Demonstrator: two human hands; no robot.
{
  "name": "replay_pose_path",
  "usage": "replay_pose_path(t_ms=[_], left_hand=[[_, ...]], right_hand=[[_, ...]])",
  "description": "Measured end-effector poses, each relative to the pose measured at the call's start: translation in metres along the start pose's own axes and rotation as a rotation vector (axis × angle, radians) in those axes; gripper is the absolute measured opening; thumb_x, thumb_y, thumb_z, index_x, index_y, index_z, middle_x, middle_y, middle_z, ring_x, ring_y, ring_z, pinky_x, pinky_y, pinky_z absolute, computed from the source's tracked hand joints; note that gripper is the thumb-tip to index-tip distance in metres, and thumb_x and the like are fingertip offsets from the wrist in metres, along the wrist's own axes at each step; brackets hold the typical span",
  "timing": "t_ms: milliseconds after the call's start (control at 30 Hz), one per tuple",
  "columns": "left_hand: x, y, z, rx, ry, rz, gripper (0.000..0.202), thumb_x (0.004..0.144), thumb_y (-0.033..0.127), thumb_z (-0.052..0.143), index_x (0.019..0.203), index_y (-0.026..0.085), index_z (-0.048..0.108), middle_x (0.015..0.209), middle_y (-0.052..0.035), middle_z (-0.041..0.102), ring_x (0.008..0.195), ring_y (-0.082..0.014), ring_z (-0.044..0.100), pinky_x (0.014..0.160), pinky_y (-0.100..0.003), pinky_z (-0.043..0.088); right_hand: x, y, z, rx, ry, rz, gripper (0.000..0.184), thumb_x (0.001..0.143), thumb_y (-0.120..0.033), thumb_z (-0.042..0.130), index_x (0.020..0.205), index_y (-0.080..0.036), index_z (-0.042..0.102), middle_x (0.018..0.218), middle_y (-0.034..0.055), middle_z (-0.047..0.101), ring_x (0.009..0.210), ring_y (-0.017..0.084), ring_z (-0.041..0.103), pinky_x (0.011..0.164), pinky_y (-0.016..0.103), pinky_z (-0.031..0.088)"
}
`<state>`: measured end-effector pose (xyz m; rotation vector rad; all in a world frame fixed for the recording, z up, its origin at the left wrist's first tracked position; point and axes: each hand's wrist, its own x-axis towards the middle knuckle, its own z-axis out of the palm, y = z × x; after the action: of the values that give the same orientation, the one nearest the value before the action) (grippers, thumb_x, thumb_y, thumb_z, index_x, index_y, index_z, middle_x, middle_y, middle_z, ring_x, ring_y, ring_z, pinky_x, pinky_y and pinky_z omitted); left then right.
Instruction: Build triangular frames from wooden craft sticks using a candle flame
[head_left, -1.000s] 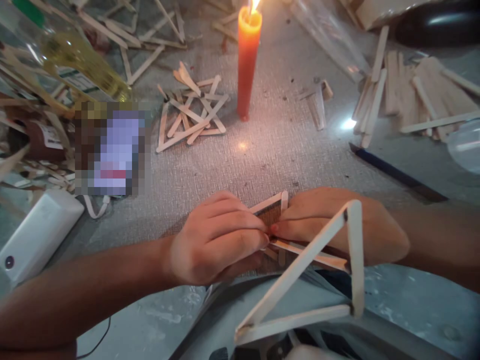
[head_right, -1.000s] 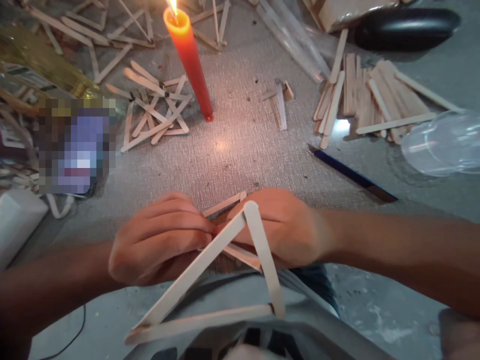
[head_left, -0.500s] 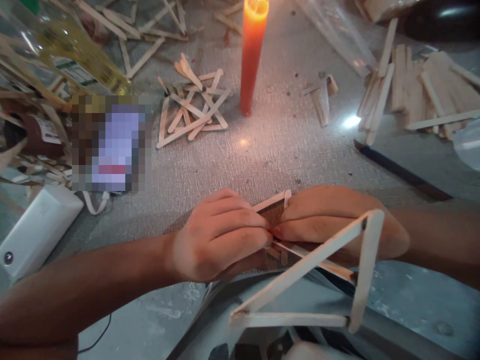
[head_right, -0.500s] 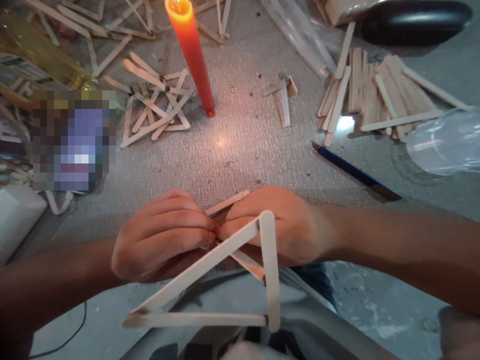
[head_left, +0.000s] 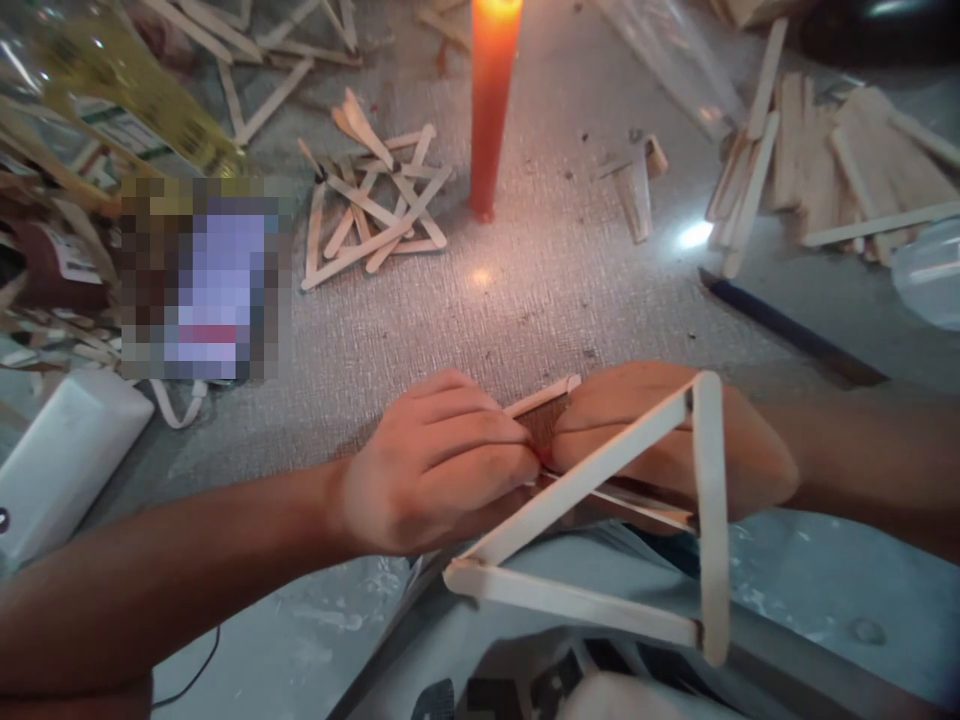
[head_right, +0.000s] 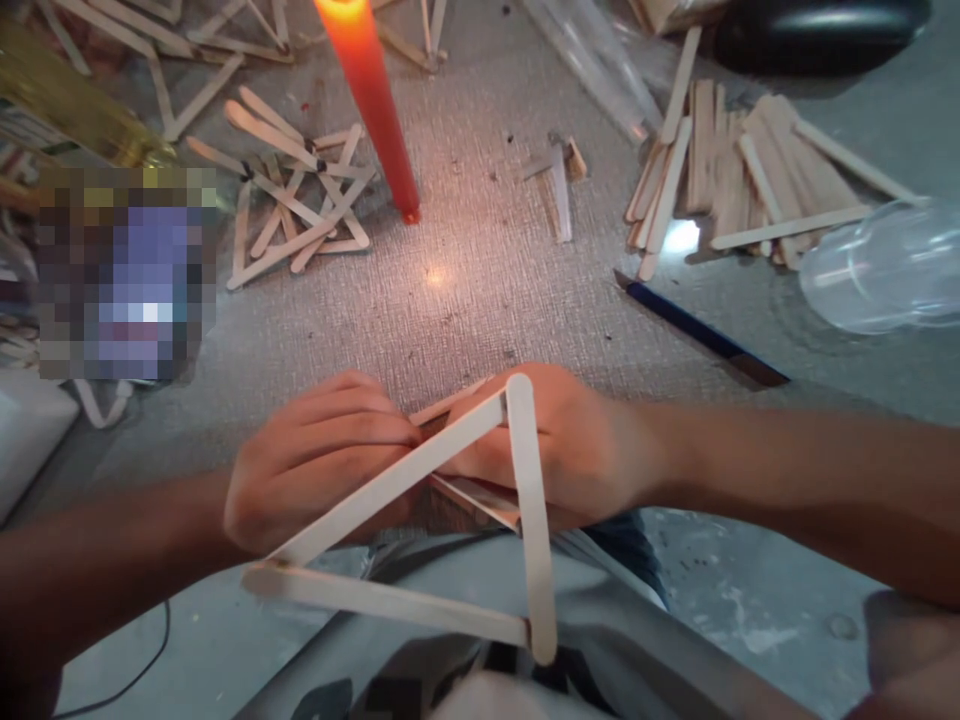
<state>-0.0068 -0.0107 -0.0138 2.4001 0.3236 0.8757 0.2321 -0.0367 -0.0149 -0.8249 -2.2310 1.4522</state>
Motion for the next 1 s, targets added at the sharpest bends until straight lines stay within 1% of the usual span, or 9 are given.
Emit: replay_pose_path(t_ms=[67,133,200,333,433,500,667,867,1000], left_hand=[[0.000,0.001,0.001,0.002,-0.006,0.019,0.012,0.100,0.022,0.063,0.089,0.018,0.064,0.085,-0.0074,0.079,0.075,-0.0187,0.074,0.070,-0.034,0.058],[-0.002,0.002,0.001,0.006,-0.006,0.015,0.012,0.100,0.021,0.063,0.089,0.016,0.066,0.087,-0.0088,0.079,0.077,-0.0194,0.074,0.071,-0.035,0.058],[-0.004,0.002,0.001,0.010,0.010,0.001,0.010,0.099,0.021,0.064,0.091,0.016,0.067,0.089,-0.0092,0.080,0.079,-0.0199,0.074,0.071,-0.036,0.057],[-0.007,0.002,0.001,0.007,0.052,-0.026,0.009,0.099,0.023,0.065,0.091,0.018,0.067,0.091,-0.0075,0.080,0.078,-0.0195,0.074,0.070,-0.036,0.057],[-0.008,0.002,0.002,0.003,0.060,-0.041,0.008,0.097,0.024,0.068,0.092,0.018,0.067,0.092,-0.0086,0.080,0.079,-0.0202,0.074,0.070,-0.037,0.057],[-0.007,0.002,0.002,0.004,0.053,-0.058,0.008,0.097,0.025,0.068,0.092,0.019,0.067,0.092,-0.0084,0.080,0.078,-0.0200,0.074,0.070,-0.037,0.058],[-0.007,0.001,0.004,0.009,0.074,-0.117,0.007,0.095,0.025,0.070,0.091,0.022,0.066,0.087,-0.0045,0.079,0.074,-0.0186,0.073,0.069,-0.037,0.057],[-0.008,-0.001,0.008,0.007,0.139,-0.103,0.013,0.087,0.024,0.077,0.093,0.020,0.066,0.088,-0.0056,0.080,0.076,-0.0197,0.075,0.072,-0.037,0.058],[-0.009,0.000,0.007,0.029,0.158,-0.091,0.010,0.088,0.020,0.074,0.095,0.021,0.068,0.092,-0.0049,0.081,0.075,-0.0172,0.074,0.072,-0.034,0.057]], right_hand=[[-0.001,-0.001,-0.004,-0.116,-0.044,-0.072,0.032,0.107,-0.027,0.048,0.083,-0.019,0.068,0.085,0.0017,0.072,0.078,0.014,0.067,0.075,0.027,0.057],[-0.001,-0.002,-0.008,-0.205,-0.044,-0.143,0.032,0.108,-0.026,0.045,0.089,-0.019,0.070,0.088,0.0022,0.074,0.082,0.016,0.069,0.080,0.029,0.057],[-0.001,-0.003,-0.009,-0.227,0.033,-0.213,0.034,0.109,-0.025,0.041,0.092,-0.021,0.071,0.091,0.0028,0.076,0.084,0.016,0.071,0.080,0.029,0.057],[0.002,0.000,-0.007,-0.299,0.213,-0.300,0.029,0.110,-0.030,0.043,0.100,-0.023,0.070,0.090,0.0042,0.075,0.081,0.017,0.070,0.074,0.028,0.056],[0.003,0.004,-0.007,-0.343,0.172,-0.319,0.032,0.111,-0.027,0.041,0.096,-0.022,0.069,0.090,0.0036,0.076,0.080,0.015,0.069,0.071,0.027,0.055],[0.004,0.006,-0.007,-0.363,0.158,-0.346,0.028,0.109,-0.028,0.045,0.096,-0.021,0.069,0.092,0.0040,0.076,0.080,0.016,0.070,0.071,0.027,0.055],[0.005,0.004,-0.006,-0.314,0.106,-0.302,0.022,0.108,-0.028,0.048,0.105,-0.020,0.069,0.104,0.0063,0.077,0.094,0.016,0.073,0.081,0.027,0.057],[0.005,0.008,-0.001,-0.358,0.310,-0.418,0.008,0.100,-0.025,0.065,0.103,-0.018,0.067,0.098,0.0071,0.077,0.086,0.016,0.074,0.077,0.027,0.057],[0.005,0.013,0.000,-0.348,0.359,-0.484,0.006,0.100,-0.027,0.064,0.101,-0.021,0.065,0.098,0.0064,0.078,0.085,0.017,0.074,0.073,0.027,0.059]])
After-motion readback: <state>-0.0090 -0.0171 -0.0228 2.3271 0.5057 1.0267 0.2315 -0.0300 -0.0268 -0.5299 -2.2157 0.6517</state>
